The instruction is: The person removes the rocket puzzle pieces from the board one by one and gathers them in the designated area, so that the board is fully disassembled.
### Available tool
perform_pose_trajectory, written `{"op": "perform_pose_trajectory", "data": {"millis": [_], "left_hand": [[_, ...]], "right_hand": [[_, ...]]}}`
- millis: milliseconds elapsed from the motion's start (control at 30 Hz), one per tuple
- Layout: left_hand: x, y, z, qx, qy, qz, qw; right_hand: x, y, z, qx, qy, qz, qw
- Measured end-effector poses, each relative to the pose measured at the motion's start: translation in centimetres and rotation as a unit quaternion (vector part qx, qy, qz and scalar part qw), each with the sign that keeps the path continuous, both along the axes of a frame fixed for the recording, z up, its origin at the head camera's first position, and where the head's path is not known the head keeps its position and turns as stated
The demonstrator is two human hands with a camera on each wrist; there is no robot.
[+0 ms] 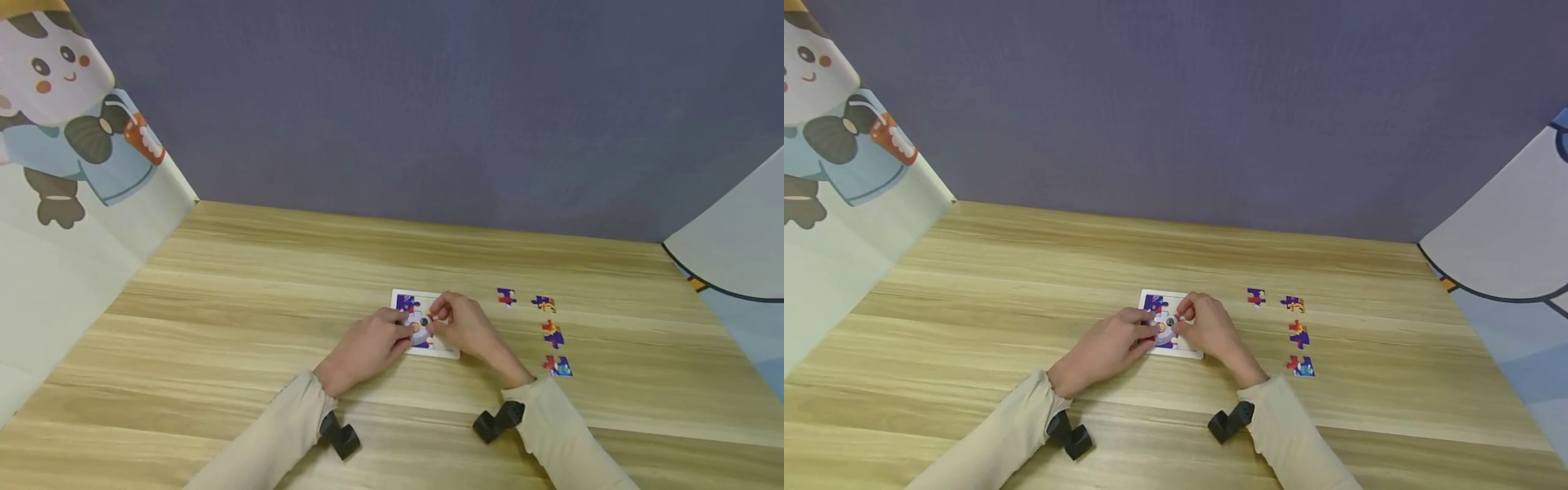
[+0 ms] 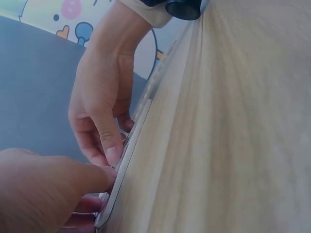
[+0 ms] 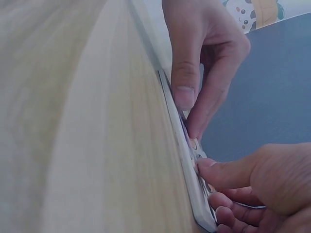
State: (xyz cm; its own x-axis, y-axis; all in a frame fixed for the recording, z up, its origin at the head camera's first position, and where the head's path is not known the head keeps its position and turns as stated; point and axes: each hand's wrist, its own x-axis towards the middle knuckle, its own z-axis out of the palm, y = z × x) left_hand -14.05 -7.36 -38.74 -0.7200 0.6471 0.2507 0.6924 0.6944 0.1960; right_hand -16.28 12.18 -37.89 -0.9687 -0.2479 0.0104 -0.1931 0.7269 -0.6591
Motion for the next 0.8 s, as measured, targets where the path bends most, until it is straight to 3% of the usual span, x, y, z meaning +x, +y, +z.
{"op": "perform_pose_trajectory", "data": {"millis": [800], "left_hand": [[-0.11,0.08,0.20,0.002,0.013,-0.019,0.9997]], "right_hand": [[0.22,-0.05,-0.01,-0.023,0.021,0.000,1.000]]}}
